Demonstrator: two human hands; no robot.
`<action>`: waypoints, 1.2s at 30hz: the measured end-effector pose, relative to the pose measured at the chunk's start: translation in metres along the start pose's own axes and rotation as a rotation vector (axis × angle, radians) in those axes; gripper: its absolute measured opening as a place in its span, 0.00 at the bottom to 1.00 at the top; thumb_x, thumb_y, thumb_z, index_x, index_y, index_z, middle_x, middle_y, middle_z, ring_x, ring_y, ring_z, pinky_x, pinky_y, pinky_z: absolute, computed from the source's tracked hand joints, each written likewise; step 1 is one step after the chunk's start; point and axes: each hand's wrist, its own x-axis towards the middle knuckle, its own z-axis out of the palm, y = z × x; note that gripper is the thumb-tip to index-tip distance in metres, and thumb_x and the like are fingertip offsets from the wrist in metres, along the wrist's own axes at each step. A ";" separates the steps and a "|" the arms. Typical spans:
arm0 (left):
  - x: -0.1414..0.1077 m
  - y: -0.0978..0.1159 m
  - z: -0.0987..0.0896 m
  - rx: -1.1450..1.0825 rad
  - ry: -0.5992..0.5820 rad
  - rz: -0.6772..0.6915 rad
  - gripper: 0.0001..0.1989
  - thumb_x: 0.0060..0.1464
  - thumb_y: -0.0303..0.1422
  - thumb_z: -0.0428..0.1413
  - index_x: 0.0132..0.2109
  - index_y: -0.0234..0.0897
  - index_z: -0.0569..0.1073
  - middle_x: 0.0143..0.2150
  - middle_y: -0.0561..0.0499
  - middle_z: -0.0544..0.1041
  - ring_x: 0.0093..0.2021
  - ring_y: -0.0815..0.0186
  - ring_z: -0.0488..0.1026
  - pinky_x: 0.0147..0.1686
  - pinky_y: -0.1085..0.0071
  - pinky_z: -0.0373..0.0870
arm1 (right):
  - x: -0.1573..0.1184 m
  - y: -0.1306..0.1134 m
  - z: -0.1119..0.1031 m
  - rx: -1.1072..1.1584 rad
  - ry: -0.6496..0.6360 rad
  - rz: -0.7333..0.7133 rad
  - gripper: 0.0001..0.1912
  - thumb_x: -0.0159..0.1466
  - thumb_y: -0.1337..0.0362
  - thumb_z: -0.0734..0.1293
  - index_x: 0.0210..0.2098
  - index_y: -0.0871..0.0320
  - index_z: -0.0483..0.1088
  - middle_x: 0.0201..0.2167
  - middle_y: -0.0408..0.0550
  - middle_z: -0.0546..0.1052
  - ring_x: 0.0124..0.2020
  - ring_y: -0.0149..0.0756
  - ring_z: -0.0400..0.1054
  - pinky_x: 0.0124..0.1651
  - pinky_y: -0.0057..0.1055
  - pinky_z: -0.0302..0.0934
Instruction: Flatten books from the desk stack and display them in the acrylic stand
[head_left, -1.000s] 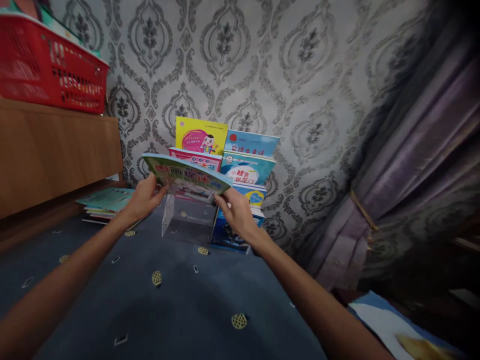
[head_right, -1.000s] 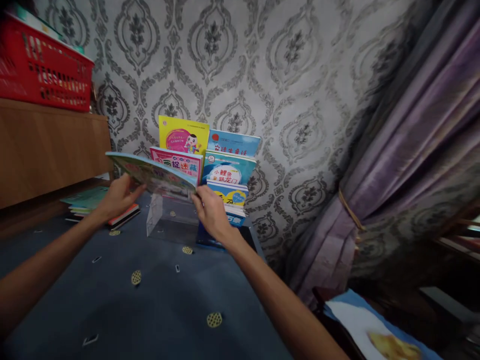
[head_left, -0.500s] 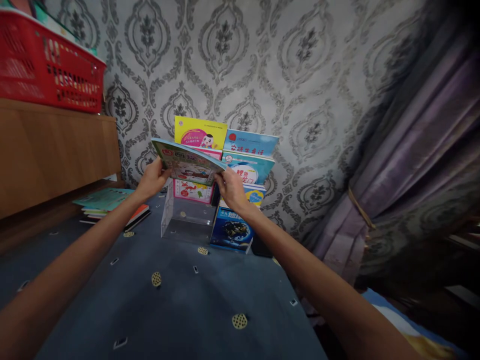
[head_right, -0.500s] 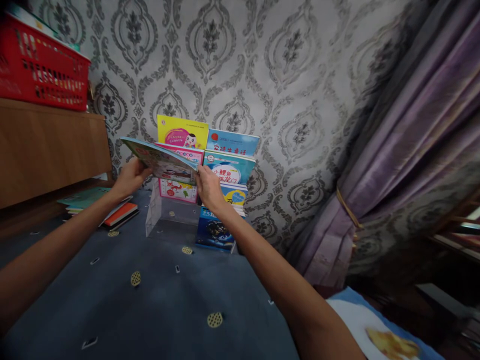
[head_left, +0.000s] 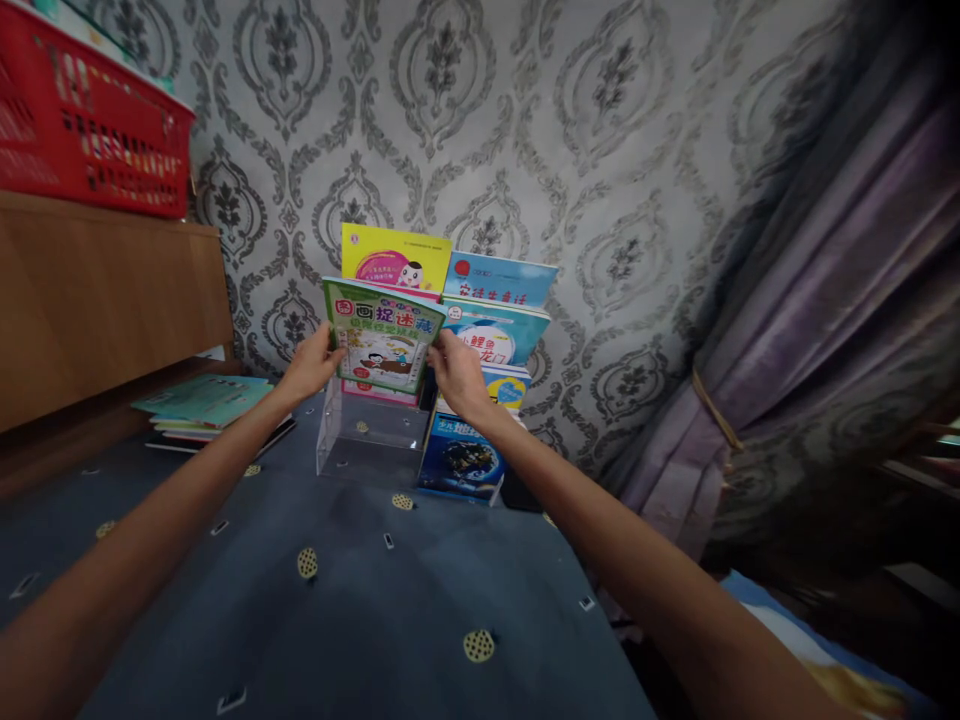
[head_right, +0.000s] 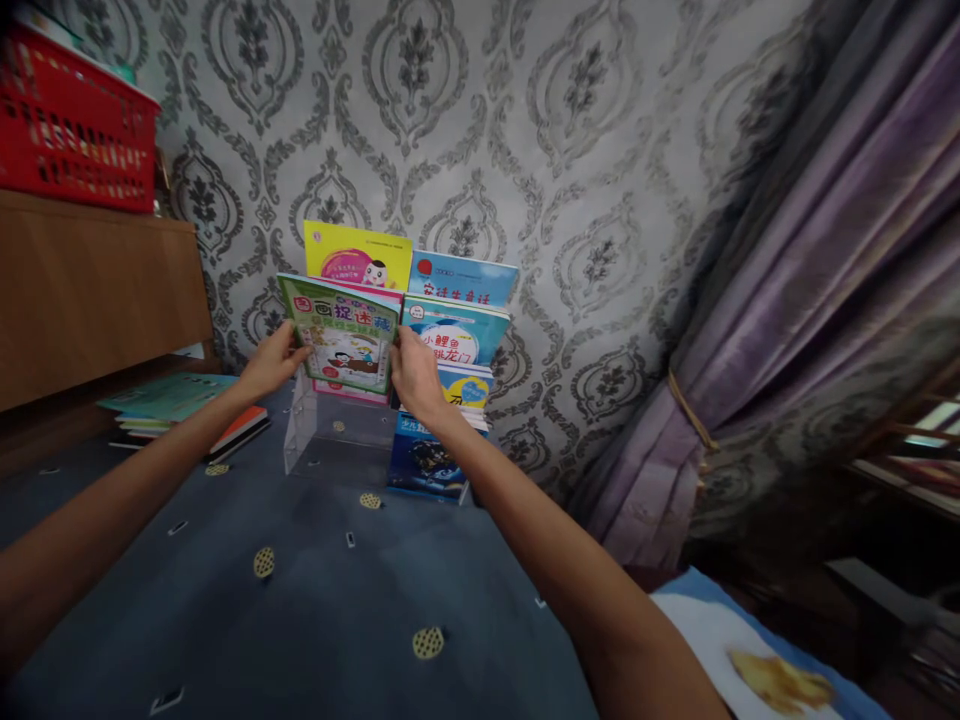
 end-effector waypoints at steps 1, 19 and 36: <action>0.000 0.002 0.000 0.055 -0.017 -0.015 0.15 0.60 0.32 0.51 0.54 0.36 0.66 0.47 0.45 0.78 0.49 0.54 0.76 0.52 0.58 0.72 | 0.000 -0.001 0.001 0.010 0.018 0.005 0.09 0.66 0.67 0.58 0.44 0.57 0.68 0.39 0.55 0.78 0.41 0.46 0.71 0.45 0.41 0.66; -0.006 0.019 0.009 0.345 -0.104 -0.173 0.12 0.63 0.32 0.49 0.53 0.36 0.64 0.55 0.36 0.75 0.57 0.49 0.75 0.52 0.58 0.72 | -0.017 0.004 0.016 0.033 0.035 -0.075 0.25 0.71 0.67 0.57 0.66 0.57 0.64 0.64 0.60 0.70 0.67 0.51 0.62 0.70 0.50 0.58; 0.004 0.031 0.015 0.391 -0.128 -0.197 0.15 0.64 0.31 0.47 0.55 0.34 0.66 0.58 0.32 0.73 0.58 0.47 0.74 0.53 0.57 0.71 | -0.014 0.006 0.047 0.034 -0.005 -0.090 0.25 0.68 0.69 0.61 0.64 0.60 0.66 0.72 0.62 0.58 0.73 0.54 0.54 0.73 0.55 0.53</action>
